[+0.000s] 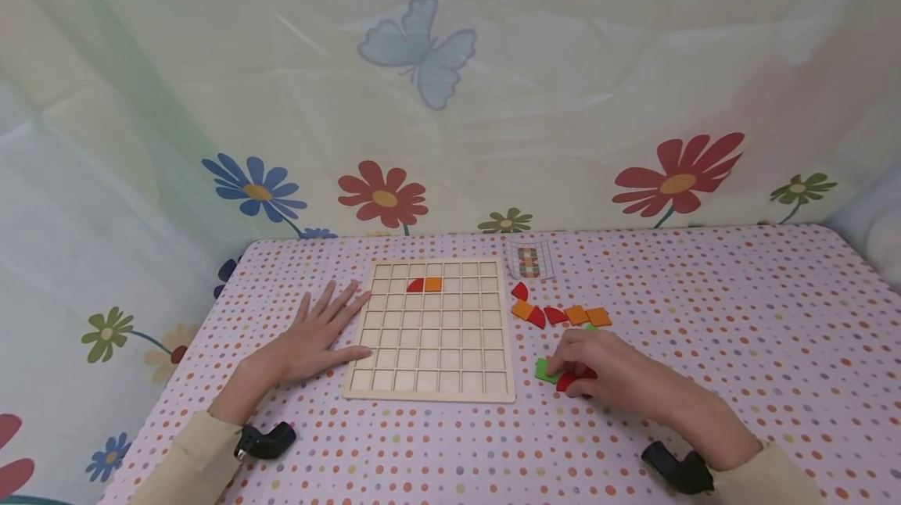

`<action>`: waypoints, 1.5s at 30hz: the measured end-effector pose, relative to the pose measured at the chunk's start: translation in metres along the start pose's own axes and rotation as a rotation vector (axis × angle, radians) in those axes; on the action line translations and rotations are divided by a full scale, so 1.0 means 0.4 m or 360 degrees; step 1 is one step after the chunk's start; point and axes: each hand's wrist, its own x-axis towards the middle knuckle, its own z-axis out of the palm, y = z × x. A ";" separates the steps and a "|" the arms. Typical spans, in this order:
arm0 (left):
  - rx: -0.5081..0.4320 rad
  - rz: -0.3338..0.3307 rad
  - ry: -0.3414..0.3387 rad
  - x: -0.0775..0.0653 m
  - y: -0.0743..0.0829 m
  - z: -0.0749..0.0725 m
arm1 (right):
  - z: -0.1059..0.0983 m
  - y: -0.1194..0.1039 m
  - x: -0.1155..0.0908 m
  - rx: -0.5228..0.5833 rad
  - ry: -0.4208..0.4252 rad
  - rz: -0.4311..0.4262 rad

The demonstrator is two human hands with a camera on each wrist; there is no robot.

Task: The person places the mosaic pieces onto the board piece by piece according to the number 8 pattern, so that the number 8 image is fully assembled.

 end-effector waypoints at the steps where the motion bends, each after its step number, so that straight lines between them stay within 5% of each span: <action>1: 0.0002 -0.0002 -0.0001 0.000 0.000 0.001 | 0.001 0.002 -0.001 0.0004 0.0000 0.0000; 15: 0.0001 -0.0014 -0.0019 -0.003 0.002 -0.003 | -0.004 0.016 -0.015 -0.0068 -0.0065 0.0048; 27: -0.0035 -0.0001 0.0005 -0.003 -0.003 0.003 | -0.009 0.011 -0.016 0.0091 -0.0039 0.0039; 33: -0.0023 0.0001 0.0003 -0.004 0.003 0.001 | 0.055 0.141 -0.027 0.0180 -0.0059 -0.0059; 36: -0.0024 0.0005 0.0008 -0.004 0.002 0.000 | 0.041 0.114 -0.023 0.0203 -0.0108 -0.0030; 40: -0.0026 0.0009 0.0012 -0.005 0.001 -0.001 | -0.021 -0.006 -0.012 0.0169 -0.0113 -0.0025; 45: -0.0030 0.0010 0.0016 -0.006 0.003 -0.001 | -0.037 -0.021 0.006 0.0112 -0.0065 -0.0071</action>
